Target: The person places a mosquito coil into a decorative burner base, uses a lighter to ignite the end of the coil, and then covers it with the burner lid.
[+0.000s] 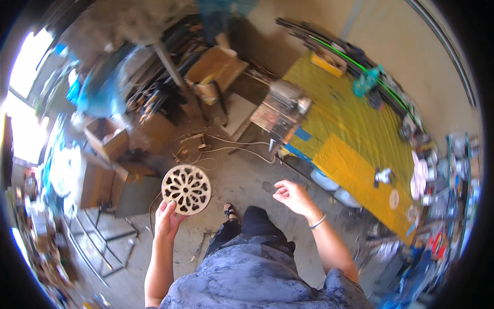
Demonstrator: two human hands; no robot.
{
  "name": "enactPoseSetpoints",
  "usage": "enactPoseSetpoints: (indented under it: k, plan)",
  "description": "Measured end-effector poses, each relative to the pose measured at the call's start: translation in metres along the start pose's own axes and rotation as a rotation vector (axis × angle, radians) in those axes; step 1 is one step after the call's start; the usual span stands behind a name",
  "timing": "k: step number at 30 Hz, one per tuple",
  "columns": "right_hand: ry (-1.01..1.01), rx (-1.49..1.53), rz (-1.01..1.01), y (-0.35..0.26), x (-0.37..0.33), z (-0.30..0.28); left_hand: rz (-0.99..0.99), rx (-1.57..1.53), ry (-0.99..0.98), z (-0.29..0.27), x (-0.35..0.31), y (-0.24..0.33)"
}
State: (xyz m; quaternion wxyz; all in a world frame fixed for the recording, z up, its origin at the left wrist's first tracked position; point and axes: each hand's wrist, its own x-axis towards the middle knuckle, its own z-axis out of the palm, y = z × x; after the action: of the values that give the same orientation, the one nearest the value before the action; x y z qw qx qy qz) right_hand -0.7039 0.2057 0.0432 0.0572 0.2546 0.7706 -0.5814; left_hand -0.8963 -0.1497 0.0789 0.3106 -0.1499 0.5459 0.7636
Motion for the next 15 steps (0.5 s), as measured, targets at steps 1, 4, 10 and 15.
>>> enactPoseSetpoints:
  k: [1, 4, 10, 15]
  plan:
    - [0.04, 0.079, 0.032, 0.002, -0.005, 0.01, -0.029, 0.047, -0.11, 0.02, 0.02, 0.007]
    - [0.14, 0.39, 0.036, -0.012, -0.006, 0.033, -0.159, 0.192, -0.302, 0.078, 0.076, 0.011]
    - [0.579, 0.858, 0.02, -0.016, 0.024, 0.009, -0.35, 0.349, -0.588, 0.19, 0.161, -0.05]
    - [0.775, 0.85, 0.101, 0.025, 0.029, -0.043, -0.473, 0.415, -0.69, 0.28, 0.185, -0.109]
